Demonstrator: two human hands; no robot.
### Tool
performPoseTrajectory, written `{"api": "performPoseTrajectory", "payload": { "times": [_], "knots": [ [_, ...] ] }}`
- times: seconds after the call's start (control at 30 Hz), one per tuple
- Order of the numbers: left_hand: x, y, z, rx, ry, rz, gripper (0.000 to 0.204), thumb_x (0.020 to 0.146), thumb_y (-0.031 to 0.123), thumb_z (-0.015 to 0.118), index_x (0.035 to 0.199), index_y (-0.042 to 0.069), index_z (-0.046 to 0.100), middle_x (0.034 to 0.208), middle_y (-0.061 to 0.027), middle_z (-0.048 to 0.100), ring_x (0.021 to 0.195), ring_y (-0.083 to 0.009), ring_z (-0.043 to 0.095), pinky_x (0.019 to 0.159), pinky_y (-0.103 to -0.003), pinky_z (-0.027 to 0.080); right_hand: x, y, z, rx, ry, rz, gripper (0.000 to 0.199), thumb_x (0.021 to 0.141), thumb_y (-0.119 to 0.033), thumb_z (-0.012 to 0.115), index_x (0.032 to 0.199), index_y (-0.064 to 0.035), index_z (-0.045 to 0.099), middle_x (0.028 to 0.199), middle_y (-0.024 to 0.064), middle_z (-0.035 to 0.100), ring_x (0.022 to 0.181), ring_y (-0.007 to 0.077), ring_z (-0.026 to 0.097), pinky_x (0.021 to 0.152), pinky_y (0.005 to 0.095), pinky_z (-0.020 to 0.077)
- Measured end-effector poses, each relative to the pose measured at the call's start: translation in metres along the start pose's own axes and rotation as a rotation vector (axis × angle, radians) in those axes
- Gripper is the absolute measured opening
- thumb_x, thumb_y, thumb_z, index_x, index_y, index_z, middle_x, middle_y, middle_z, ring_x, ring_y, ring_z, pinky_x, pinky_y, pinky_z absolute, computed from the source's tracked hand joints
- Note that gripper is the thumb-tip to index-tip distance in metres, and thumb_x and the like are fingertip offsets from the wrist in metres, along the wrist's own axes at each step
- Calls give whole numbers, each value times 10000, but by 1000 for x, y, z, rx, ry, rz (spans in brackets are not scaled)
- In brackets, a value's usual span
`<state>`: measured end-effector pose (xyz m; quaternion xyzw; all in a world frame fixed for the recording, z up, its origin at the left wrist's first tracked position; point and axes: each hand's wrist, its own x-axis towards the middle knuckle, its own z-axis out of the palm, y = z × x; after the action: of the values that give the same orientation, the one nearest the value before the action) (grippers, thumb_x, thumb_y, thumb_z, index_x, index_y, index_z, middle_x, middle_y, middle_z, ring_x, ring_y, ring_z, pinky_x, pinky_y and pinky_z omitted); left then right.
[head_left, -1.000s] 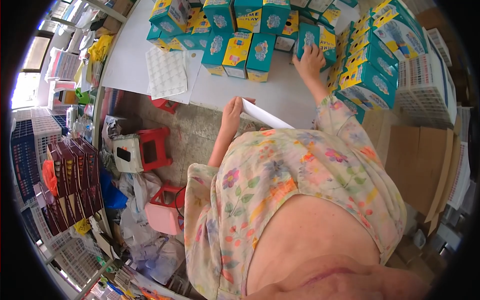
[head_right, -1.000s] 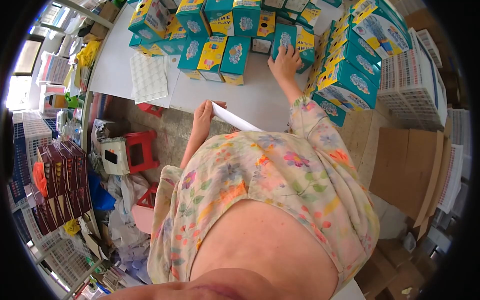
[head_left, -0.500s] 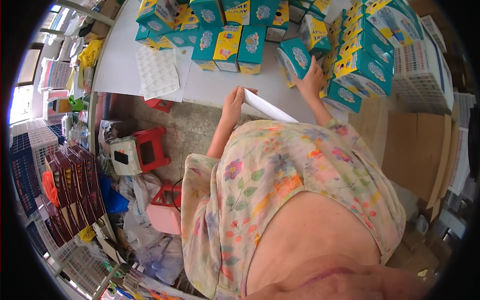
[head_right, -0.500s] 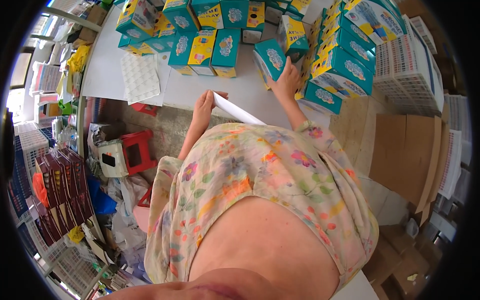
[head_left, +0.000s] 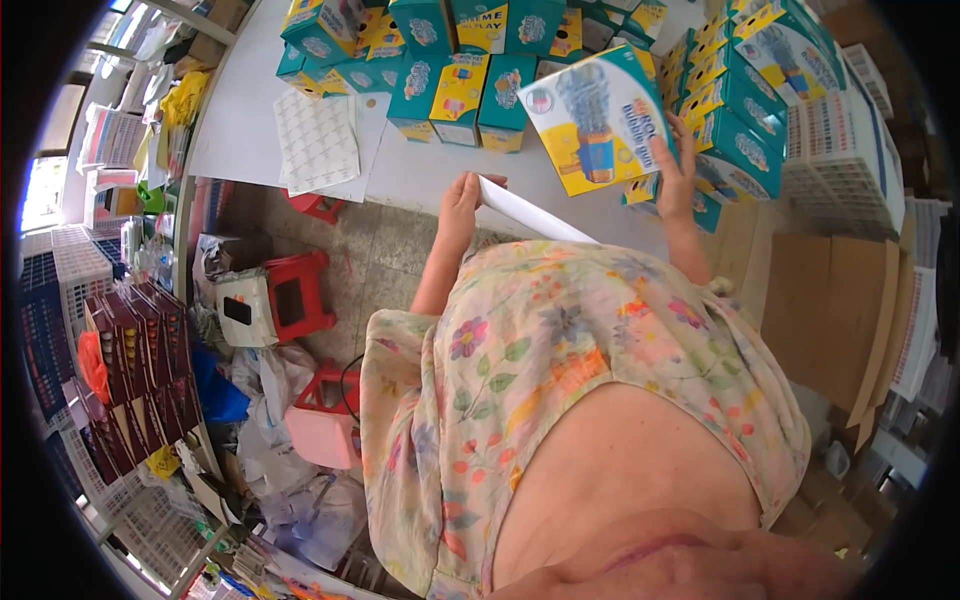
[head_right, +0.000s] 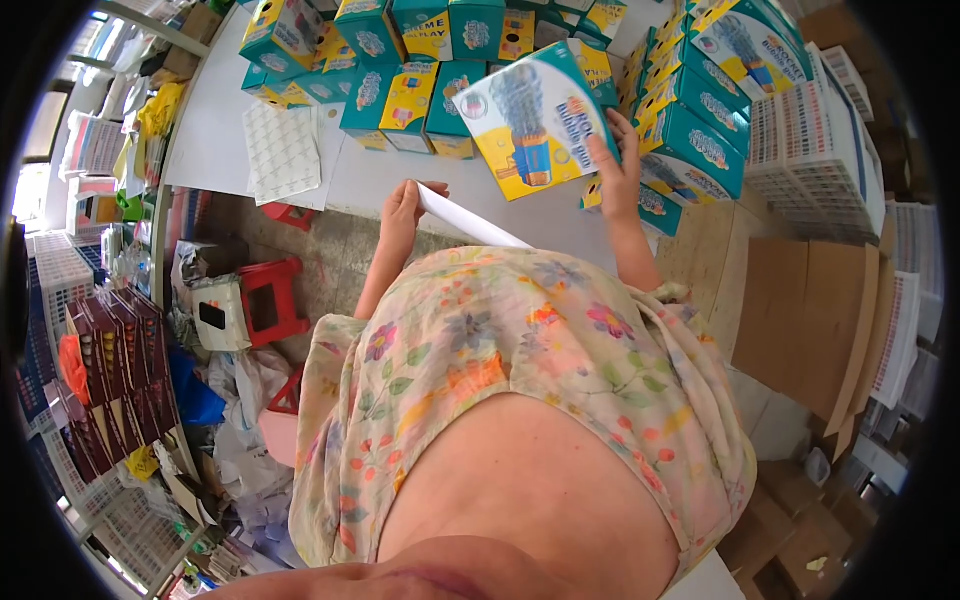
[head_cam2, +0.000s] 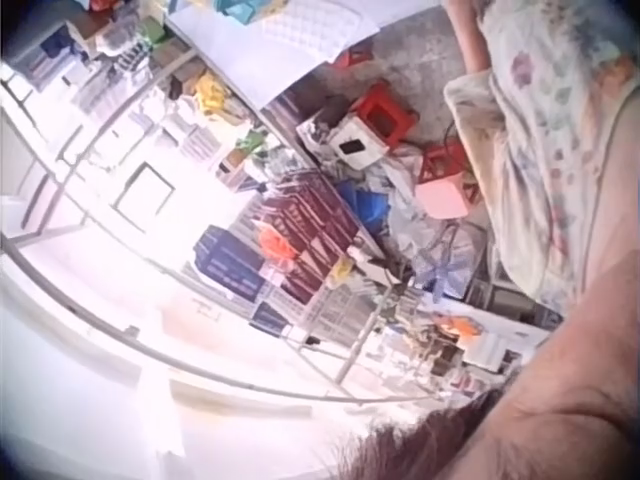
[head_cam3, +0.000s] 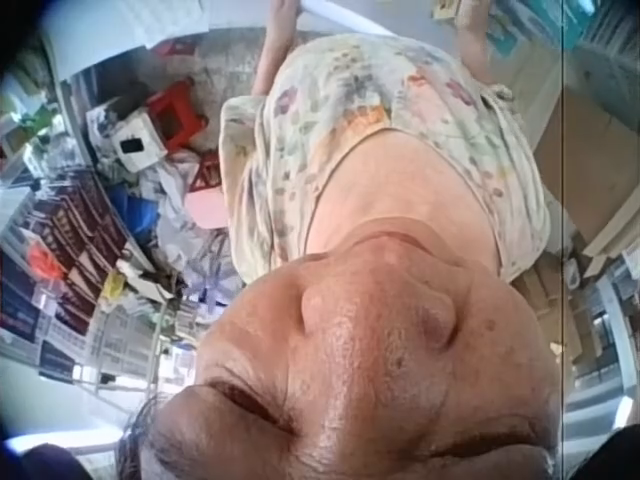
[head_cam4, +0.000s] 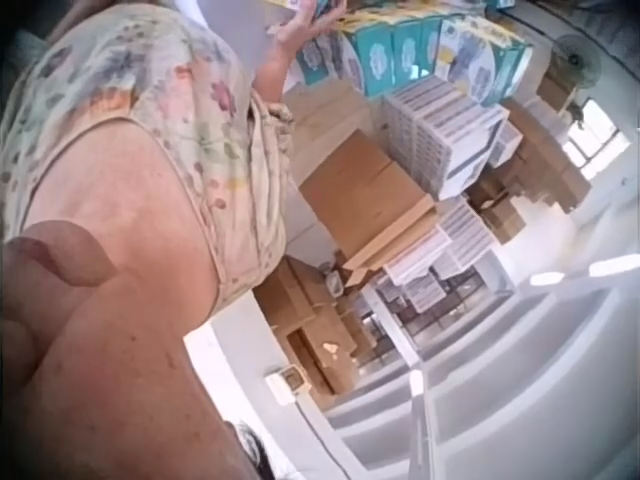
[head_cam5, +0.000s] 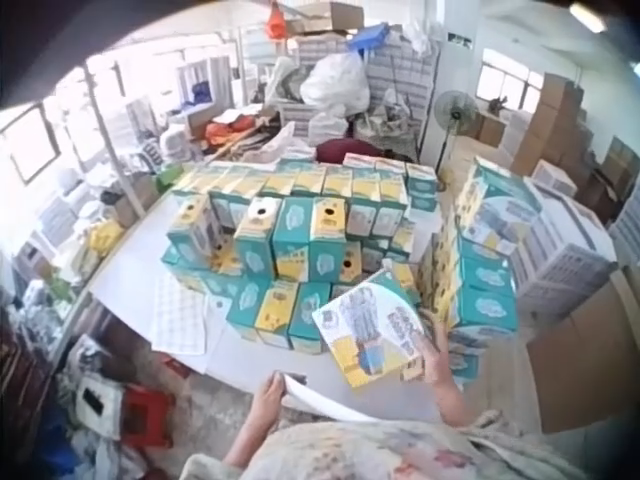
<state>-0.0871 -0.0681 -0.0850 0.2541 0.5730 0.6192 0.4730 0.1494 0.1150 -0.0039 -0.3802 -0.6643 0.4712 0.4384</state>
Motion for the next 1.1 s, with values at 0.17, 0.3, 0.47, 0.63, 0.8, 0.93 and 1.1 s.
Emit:
{"api": "performPoseTrajectory", "payload": {
  "times": [0.17, 0.3, 0.47, 0.63, 0.8, 0.93, 1.1],
  "knots": [
    [3, -3, 1, 25, -29, 30, 404, 1026, 296, 337, 1016, -6, 606, 1017, -117, 656, 945, -193, 623, 863, -316, 473, 11, 30, 16, 1083, -112, 558, 486, 948, -310, 482, 1348, -46, 398, 1311, 103, 520, 1201, 252, 500, 1007, 400, 395],
    [-3, -2, 4, -11, 44, 90, 416, 1018, 265, 345, 998, -19, 648, 934, -86, 679, 782, -112, 564, 716, -251, 426, 17, 36, 26, 1298, -234, 664, 503, 949, -323, 470, 1358, -43, 385, 1322, 116, 509, 1205, 259, 501, 1009, 423, 397],
    [-10, -1, -3, -15, 72, 119, 405, 1016, 259, 351, 996, -10, 653, 932, -75, 687, 747, -93, 530, 699, -245, 420, 28, 36, 36, 1228, -253, 692, 532, 937, -345, 485, 1358, -37, 378, 1321, 123, 509, 1192, 265, 513, 997, 422, 413],
    [-14, -23, -20, 57, 139, 93, 359, 1014, 309, 386, 946, 51, 627, 794, 2, 600, 677, -60, 471, 632, -218, 395, 55, 26, 56, 1060, -268, 646, 480, 915, -306, 549, 1299, -37, 448, 1275, 118, 549, 1156, 234, 545, 963, 376, 450],
    [-22, -15, -10, 73, 319, 69, 334, 997, 316, 440, 831, 63, 581, 638, 60, 421, 601, -40, 401, 528, -218, 338, 117, 52, 96, 415, -246, 558, 687, 838, -378, 666, 1359, -22, 396, 1263, 120, 534, 1146, 231, 501, 958, 389, 373],
    [-22, -11, -13, 158, 405, 96, 345, 994, 302, 448, 791, 48, 562, 607, 47, 404, 585, -50, 369, 514, -250, 328, 99, 64, 110, 145, -196, 508, 857, 801, -358, 721, 1405, 31, 254, 1468, 133, 300, 1313, 251, 343, 1040, 343, 314],
    [-19, 6, -7, 372, 528, 218, 369, 993, 290, 449, 827, -17, 570, 610, 4, 439, 584, -80, 372, 530, -271, 350, 61, 49, 99, 22, -198, 186, 550, 846, -268, 667, 1284, 13, 487, 1309, 144, 512, 1213, 257, 471, 1009, 347, 355]
  ]
}}
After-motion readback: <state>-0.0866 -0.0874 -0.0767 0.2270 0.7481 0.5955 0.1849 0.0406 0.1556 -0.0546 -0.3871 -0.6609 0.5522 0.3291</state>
